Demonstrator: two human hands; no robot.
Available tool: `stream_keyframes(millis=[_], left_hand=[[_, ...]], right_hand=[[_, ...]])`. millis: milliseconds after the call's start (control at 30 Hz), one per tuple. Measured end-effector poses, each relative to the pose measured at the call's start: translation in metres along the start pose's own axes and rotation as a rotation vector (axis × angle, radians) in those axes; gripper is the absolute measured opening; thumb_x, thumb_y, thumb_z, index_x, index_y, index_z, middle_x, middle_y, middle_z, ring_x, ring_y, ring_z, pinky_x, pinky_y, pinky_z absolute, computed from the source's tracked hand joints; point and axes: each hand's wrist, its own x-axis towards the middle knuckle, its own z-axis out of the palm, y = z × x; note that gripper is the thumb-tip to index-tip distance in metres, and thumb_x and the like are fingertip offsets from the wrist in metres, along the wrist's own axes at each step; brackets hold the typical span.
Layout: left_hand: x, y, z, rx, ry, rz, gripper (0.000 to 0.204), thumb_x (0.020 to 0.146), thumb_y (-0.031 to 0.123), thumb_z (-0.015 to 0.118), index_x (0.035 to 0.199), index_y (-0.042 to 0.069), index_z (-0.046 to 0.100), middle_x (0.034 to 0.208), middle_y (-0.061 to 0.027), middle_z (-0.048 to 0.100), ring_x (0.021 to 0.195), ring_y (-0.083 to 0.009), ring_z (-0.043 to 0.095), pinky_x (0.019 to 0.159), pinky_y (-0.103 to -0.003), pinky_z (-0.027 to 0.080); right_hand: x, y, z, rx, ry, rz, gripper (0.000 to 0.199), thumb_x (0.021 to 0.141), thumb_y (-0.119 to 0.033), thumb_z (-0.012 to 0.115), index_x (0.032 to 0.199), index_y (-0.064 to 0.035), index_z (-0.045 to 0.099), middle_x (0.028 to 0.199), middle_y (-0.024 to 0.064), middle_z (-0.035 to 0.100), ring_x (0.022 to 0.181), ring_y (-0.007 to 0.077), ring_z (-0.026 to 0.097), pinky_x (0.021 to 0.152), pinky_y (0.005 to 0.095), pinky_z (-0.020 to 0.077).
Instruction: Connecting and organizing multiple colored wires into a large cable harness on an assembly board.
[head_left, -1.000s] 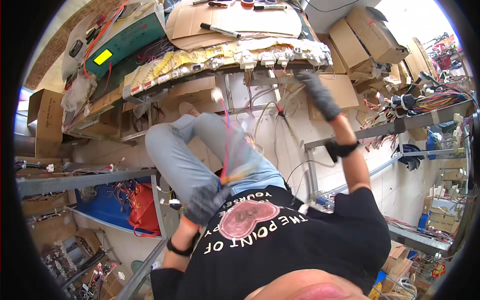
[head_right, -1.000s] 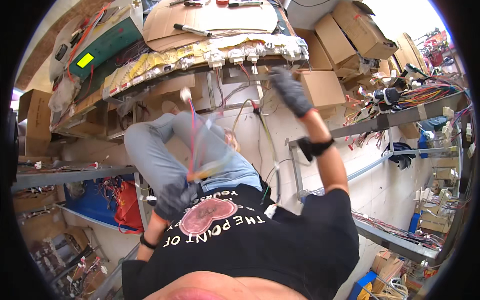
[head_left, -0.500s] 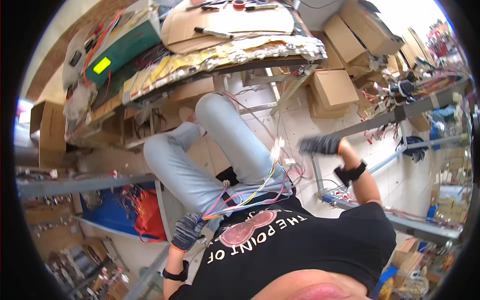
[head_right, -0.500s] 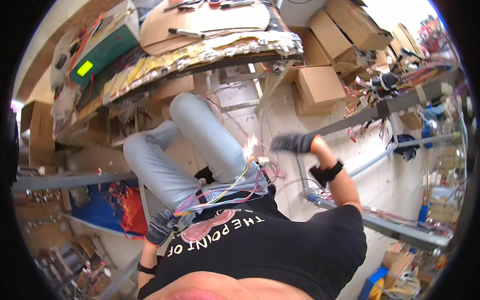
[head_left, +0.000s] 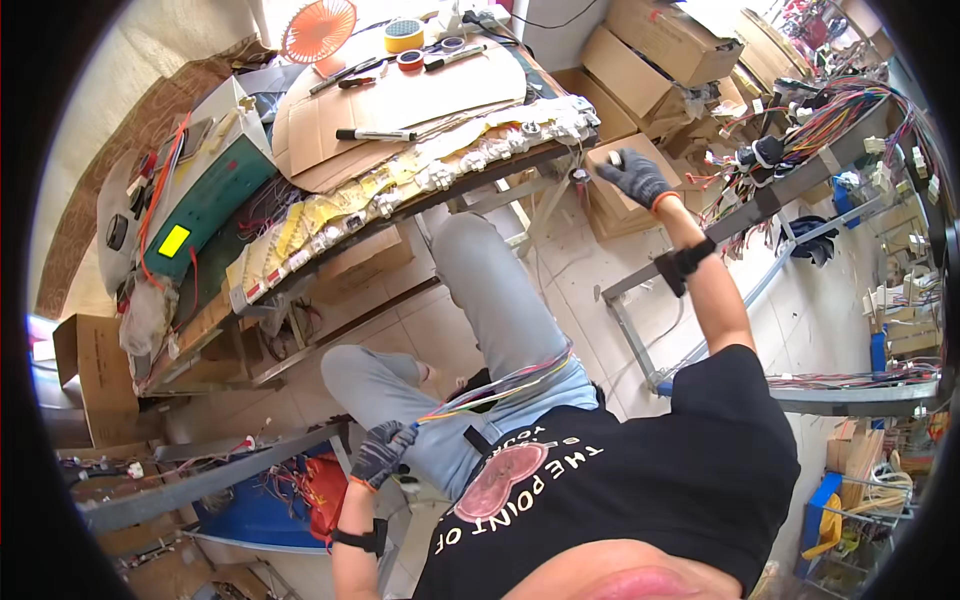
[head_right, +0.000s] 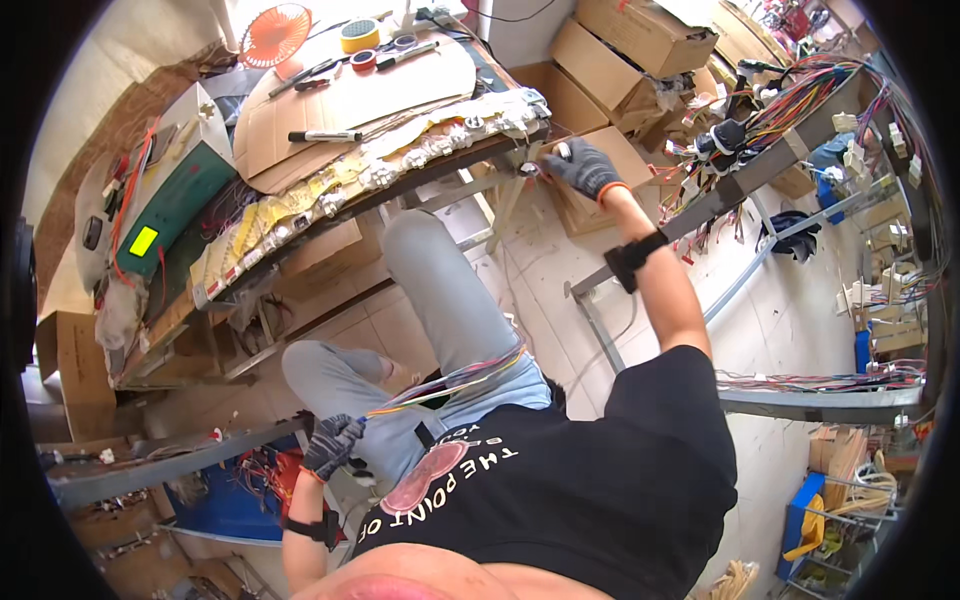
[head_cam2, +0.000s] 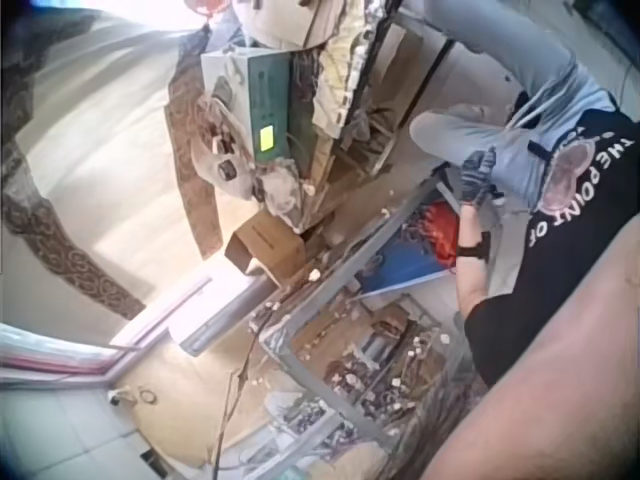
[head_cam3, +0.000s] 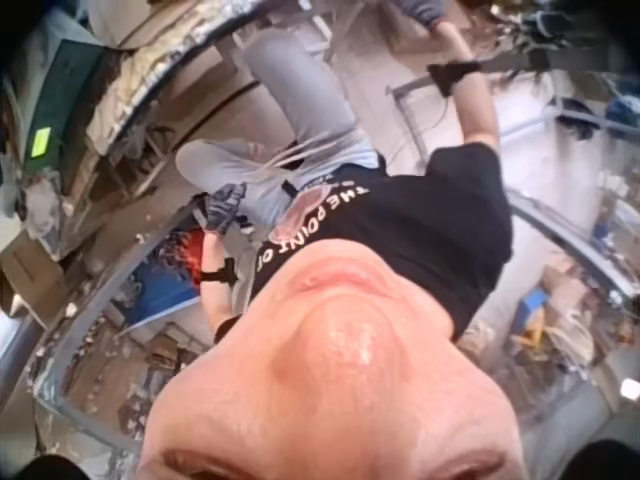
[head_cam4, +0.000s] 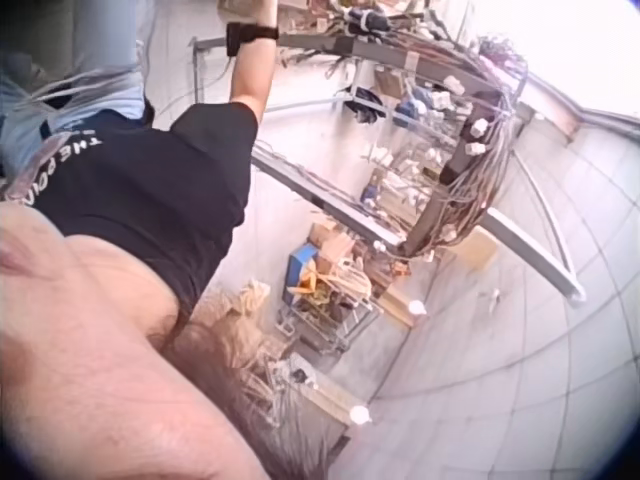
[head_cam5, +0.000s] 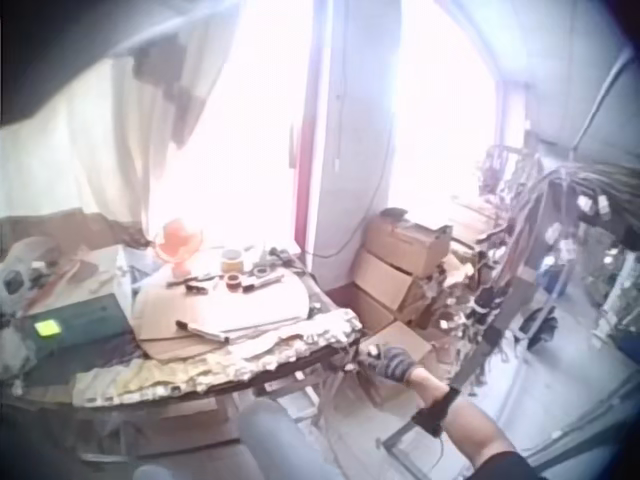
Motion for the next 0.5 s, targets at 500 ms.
stream_keyframes(millis=[500], left_hand=[[0.069,0.362,-0.088,-0.12,-0.806,1.081,0.024,0.081,0.005,0.048,0.104,-0.003,0.052,0.088,-0.0049,0.057,0.079,-0.0126,0.057,0.068,-0.023,0.049]], right_hand=[[-0.276,-0.059,0.049,0.961,-0.697,-0.499,0.041,0.085,-0.022,0.055,0.123,-0.0063,0.048,0.122,0.0115,0.051,0.114,0.0206,0.045,0.099,0.0327,0.0315]])
